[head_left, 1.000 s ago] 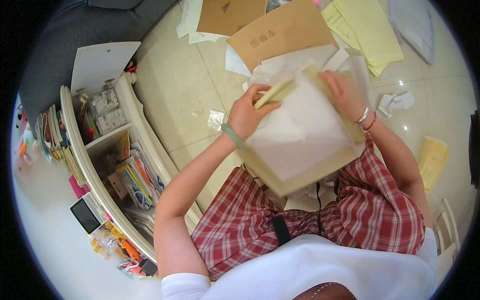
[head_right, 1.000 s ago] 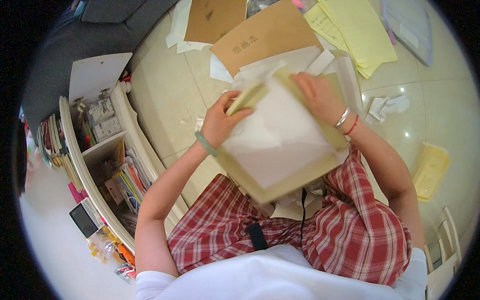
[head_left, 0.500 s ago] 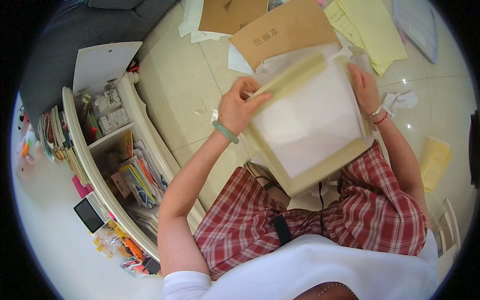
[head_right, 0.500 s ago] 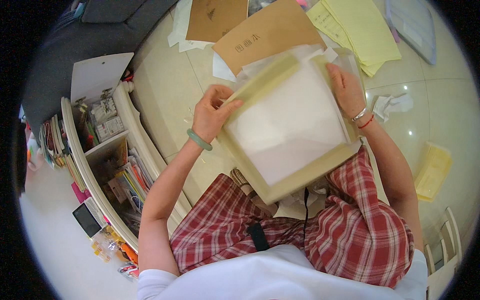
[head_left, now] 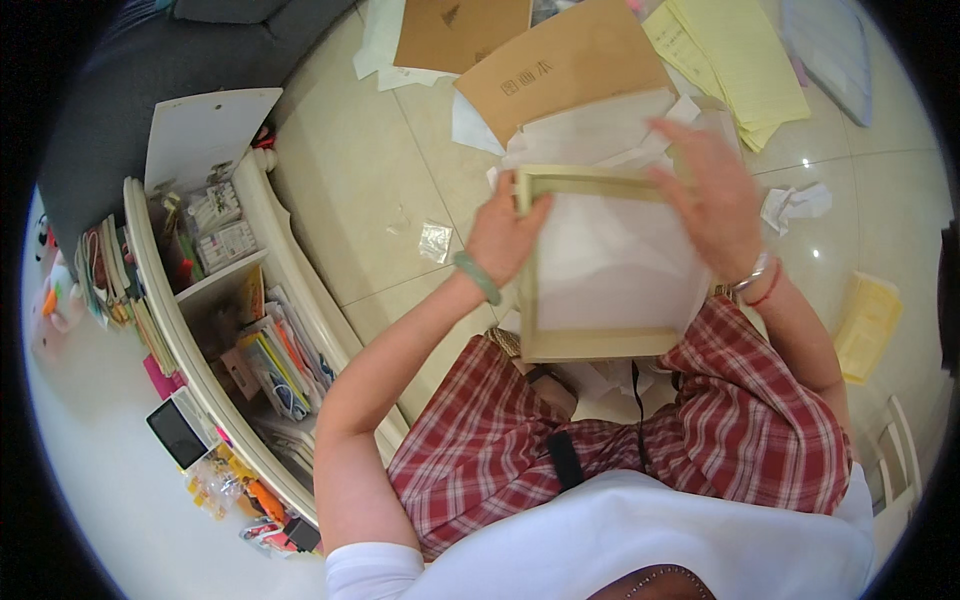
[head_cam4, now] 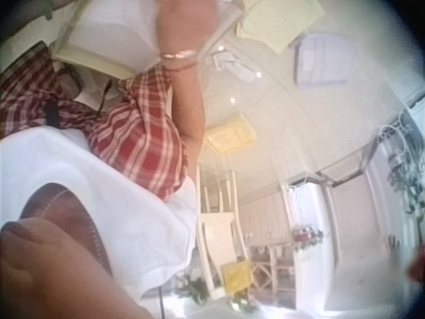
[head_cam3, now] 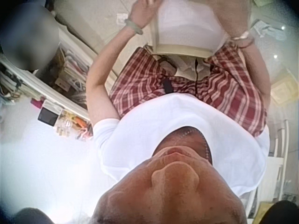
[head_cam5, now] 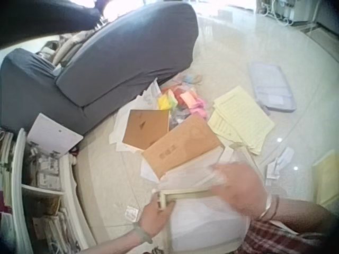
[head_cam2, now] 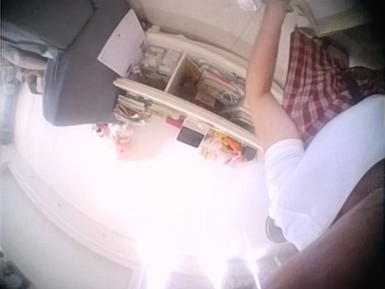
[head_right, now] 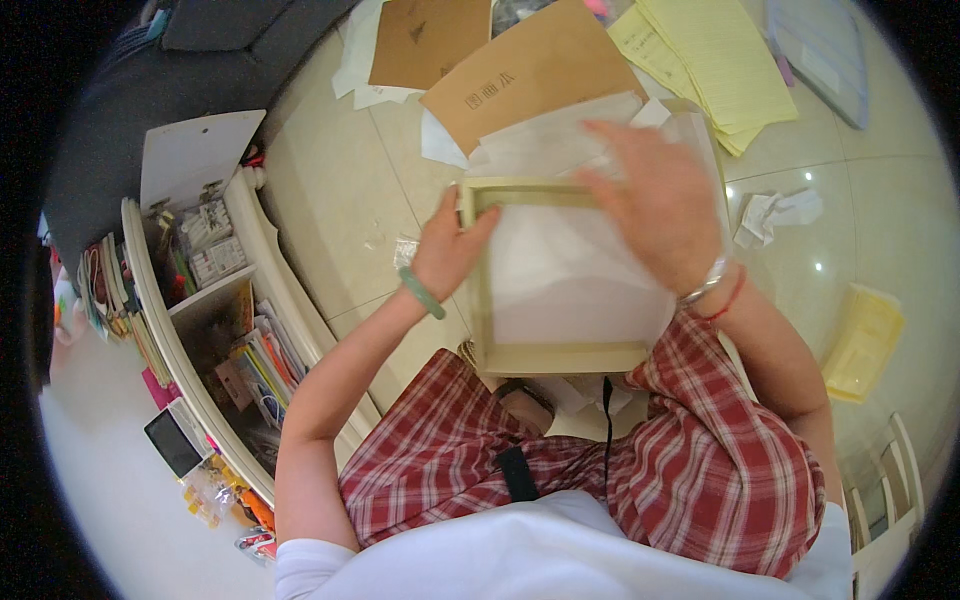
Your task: The person sits on the floor and organizes various paper items, including a panda-themed notebook, envelopes, and a brown notebook. They remove items from packaging, flip through pages, and arrange the documents into a neat stack.
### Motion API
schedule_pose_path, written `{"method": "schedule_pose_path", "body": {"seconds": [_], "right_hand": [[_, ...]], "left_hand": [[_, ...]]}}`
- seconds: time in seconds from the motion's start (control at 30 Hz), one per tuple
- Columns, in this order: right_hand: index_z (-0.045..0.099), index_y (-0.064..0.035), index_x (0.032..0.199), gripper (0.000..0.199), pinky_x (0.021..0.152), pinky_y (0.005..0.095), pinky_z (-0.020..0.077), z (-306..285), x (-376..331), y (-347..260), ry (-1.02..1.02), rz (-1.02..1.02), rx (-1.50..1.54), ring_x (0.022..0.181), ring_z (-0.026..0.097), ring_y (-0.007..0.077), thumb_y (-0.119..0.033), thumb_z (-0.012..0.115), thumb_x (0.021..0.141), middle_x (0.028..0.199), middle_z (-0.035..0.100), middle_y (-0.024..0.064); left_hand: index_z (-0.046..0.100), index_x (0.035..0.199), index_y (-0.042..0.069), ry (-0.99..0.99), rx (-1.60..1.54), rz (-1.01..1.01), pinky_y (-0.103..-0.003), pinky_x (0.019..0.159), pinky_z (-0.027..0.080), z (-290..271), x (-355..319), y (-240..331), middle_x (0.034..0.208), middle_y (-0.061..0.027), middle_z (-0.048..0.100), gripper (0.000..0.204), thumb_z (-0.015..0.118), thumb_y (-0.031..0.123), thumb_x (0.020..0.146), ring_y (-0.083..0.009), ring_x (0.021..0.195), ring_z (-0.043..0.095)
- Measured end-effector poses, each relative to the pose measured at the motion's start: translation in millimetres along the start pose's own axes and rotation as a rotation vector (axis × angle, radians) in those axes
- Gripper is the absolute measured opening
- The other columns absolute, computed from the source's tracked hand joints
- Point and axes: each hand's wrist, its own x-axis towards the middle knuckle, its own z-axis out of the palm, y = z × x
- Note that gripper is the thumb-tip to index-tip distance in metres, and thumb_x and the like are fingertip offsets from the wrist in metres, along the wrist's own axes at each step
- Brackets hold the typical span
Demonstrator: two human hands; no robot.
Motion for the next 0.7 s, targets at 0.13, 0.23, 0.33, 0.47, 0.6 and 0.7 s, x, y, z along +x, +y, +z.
{"method": "schedule_pose_path", "body": {"seconds": [0.13,0.23,0.33,0.47,0.6,0.7], "right_hand": [[0.06,-0.0081,0.1,0.03,0.063,0.0361,0.0493,35,-8,-27,-0.314,0.039,-0.004,0.072,0.063,0.0264,-0.032,0.067,0.082,0.082,0.065,0.0097],[0.058,-0.008,0.09,0.03,0.055,0.0368,0.0464,38,-4,-2,-0.486,0.028,0.095,0.063,0.061,0.028,-0.037,0.064,0.084,0.067,0.06,0.0105],[0.056,-0.0055,0.084,0.029,0.051,0.0355,0.0422,28,0,13,-0.499,-0.004,0.345,0.055,0.056,0.03,-0.033,0.061,0.088,0.06,0.053,0.0144],[0.052,-0.0016,0.073,0.026,0.049,0.0337,0.0363,14,2,27,-0.531,0.106,0.592,0.05,0.044,0.0293,-0.021,0.06,0.089,0.06,0.047,0.0156],[0.054,-0.0032,0.091,0.028,0.051,0.0364,0.0402,16,12,23,-0.541,0.146,0.488,0.055,0.054,0.0311,-0.028,0.065,0.085,0.064,0.054,0.0161],[0.051,-0.0044,0.106,0.04,0.053,0.0391,0.0427,16,9,10,-0.394,0.014,0.221,0.061,0.059,0.0329,-0.032,0.068,0.083,0.068,0.059,0.0172]], "left_hand": [[0.047,0.106,0.0,-0.109,0.096,0.187,-0.048,0.067,0.046,12,-10,28,0.082,-0.0249,0.061,0.028,0.055,0.023,0.092,-0.0439,0.078,0.059],[0.05,0.107,0.003,-0.194,0.13,0.099,-0.043,0.066,0.047,-1,-15,37,0.085,-0.0216,0.062,0.024,0.053,0.022,0.093,-0.042,0.08,0.059],[0.052,0.111,0.004,-0.328,0.055,0.175,-0.04,0.067,0.047,-15,-22,31,0.08,-0.0194,0.06,0.025,0.053,0.021,0.094,-0.0373,0.073,0.059],[0.061,0.107,0.003,-0.483,-0.187,0.213,-0.031,0.065,0.047,-26,-16,28,0.077,-0.0072,0.062,0.029,0.059,0.028,0.093,-0.0174,0.067,0.058],[0.067,0.097,0.003,-0.4,-0.428,-0.126,-0.027,0.064,0.046,-30,-1,16,0.079,0.0011,0.063,0.031,0.066,0.032,0.088,-0.006,0.071,0.053],[0.067,0.095,0.003,-0.231,-0.469,-0.207,-0.026,0.064,0.046,-31,2,15,0.078,0.0018,0.063,0.029,0.068,0.031,0.086,-0.0053,0.072,0.054]]}}
